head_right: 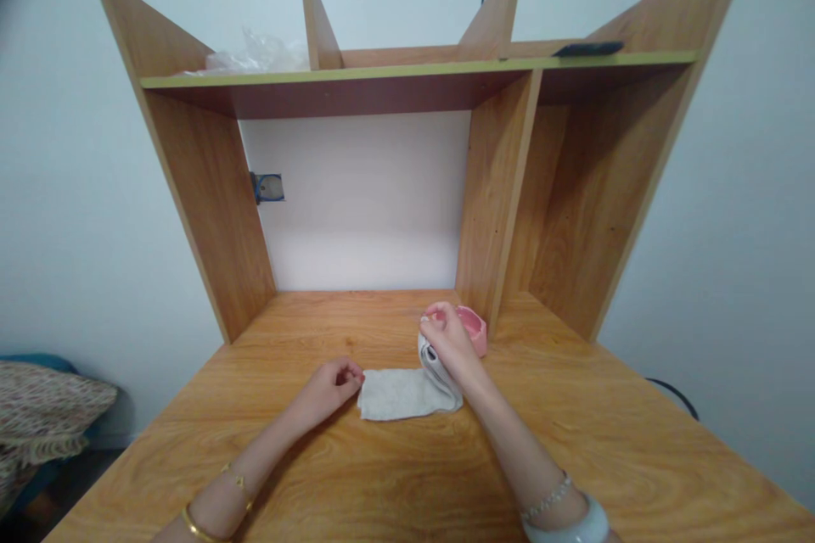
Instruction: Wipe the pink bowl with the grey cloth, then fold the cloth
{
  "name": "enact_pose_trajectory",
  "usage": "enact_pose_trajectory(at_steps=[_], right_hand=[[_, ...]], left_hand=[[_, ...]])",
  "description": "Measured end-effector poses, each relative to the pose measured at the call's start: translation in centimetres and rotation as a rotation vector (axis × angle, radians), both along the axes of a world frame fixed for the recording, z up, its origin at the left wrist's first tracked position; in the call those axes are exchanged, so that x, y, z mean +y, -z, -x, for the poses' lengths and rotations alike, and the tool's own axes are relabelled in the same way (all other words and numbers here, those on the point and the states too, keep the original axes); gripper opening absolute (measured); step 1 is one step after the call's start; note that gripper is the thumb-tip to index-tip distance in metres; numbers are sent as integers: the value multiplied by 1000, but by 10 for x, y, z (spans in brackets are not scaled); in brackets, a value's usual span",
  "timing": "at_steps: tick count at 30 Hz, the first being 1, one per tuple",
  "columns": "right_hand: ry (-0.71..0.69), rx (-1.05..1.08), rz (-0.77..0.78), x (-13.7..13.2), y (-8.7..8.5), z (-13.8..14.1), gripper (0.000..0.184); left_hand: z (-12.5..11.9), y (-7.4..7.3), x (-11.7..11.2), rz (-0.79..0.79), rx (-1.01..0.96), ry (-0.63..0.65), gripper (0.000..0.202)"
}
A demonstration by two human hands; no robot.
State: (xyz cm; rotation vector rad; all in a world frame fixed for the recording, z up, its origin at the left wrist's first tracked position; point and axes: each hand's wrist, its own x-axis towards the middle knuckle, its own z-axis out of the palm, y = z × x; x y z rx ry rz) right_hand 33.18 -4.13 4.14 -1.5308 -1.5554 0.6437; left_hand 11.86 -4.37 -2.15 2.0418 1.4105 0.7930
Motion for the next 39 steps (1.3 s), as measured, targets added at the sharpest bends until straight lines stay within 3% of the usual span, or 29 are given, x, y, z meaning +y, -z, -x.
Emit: enact_pose_trajectory(at_steps=[3, 7, 10, 17, 20, 24, 27, 33, 39], right_hand=[[-96, 113, -1, -5, 11, 26, 21], [-228, 77, 18, -10, 29, 55, 22], [-270, 38, 12, -10, 38, 62, 25], [-399, 81, 141, -14, 41, 63, 25], [-356, 17, 106, -10, 32, 54, 25], [-177, -335, 15, -1, 15, 19, 20], [-139, -534, 163, 1, 7, -8, 3], [-235, -523, 484, -5, 2, -26, 23], [-321, -541, 593, -7, -1, -26, 26]], left_hand=[[-1, 4, 0, -16, -12, 47, 18], [2, 6, 3, -59, 7, 80, 19], [2, 5, 2, -99, 38, 90, 16], [3, -5, -1, -305, -91, -69, 25], [2, -9, -5, -350, -51, 6, 21], [1, -13, -10, -350, 75, 89, 18], [2, -12, -10, -319, 142, 94, 15], [4, -9, -7, -284, 151, 122, 14], [3, -11, -9, -261, 144, 152, 12]])
